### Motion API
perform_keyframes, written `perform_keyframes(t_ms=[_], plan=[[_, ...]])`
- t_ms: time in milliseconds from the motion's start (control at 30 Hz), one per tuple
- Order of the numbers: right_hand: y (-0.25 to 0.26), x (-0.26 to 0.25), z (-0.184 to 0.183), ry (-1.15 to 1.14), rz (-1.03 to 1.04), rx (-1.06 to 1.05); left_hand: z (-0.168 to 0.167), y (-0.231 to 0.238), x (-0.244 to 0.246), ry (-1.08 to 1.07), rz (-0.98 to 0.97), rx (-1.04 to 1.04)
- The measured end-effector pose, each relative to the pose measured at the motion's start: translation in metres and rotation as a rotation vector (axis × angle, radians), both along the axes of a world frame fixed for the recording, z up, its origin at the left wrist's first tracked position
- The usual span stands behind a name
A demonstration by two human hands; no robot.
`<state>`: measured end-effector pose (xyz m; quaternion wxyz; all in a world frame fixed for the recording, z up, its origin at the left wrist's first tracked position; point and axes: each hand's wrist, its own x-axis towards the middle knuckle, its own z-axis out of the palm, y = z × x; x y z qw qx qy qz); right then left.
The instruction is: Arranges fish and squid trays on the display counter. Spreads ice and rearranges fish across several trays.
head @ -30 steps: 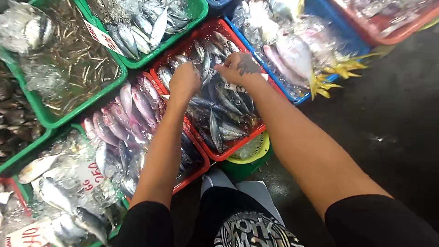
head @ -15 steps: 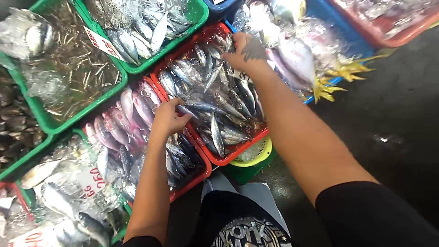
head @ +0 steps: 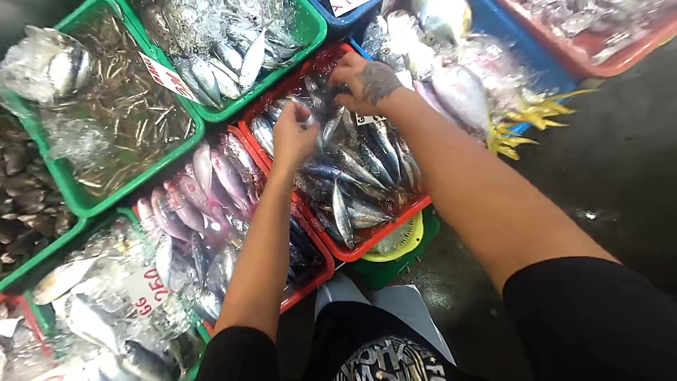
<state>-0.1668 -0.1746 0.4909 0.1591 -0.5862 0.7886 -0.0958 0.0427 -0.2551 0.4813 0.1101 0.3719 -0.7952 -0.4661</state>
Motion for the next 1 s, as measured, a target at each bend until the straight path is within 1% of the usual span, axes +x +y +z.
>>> perform_keyframes(t_ms=[33,100,167,233,333,400,500,567,667,767,900,933,1000], plan=[[0.001,-0.008,0.006,-0.031,-0.047,-0.033,0.001,-0.004,-0.016,-0.007,-0.012,-0.014],[-0.003,-0.018,0.018,-0.046,-0.168,-0.035,0.001,-0.012,-0.041,-0.050,-0.045,-0.041],[-0.007,-0.015,0.022,-0.009,-0.307,0.051,0.002,-0.015,-0.055,-0.133,-0.102,-0.092],[-0.007,0.003,0.023,0.018,-0.424,0.175,0.005,-0.013,-0.058,-0.185,-0.151,-0.174],[0.002,0.045,0.013,-0.081,-0.549,0.267,0.002,-0.007,-0.051,-0.237,-0.145,-0.263],[0.002,0.068,0.004,-0.140,-0.639,0.279,-0.003,-0.006,-0.042,-0.291,-0.131,-0.309],[-0.003,0.078,-0.002,-0.165,-0.755,0.274,-0.004,-0.008,-0.021,-0.351,-0.170,-0.380],[0.001,0.071,-0.002,-0.244,-0.799,0.243,-0.006,-0.012,-0.007,-0.370,-0.259,-0.431],[0.011,0.056,0.001,-0.313,-0.776,0.076,-0.019,-0.022,0.003,-0.349,-0.404,-0.444],[0.002,0.044,0.022,-0.261,-0.645,-0.020,-0.025,-0.027,0.011,-0.266,-0.427,-0.410],[-0.017,0.038,0.044,-0.115,-0.519,0.088,-0.017,0.005,0.039,-0.225,-0.344,-0.379],[-0.014,0.036,0.047,-0.107,-0.479,0.100,-0.015,0.016,0.046,-0.235,-0.339,-0.382],[0.010,0.034,0.045,-0.144,-0.377,0.136,-0.012,0.041,0.061,-0.258,-0.333,-0.412]])
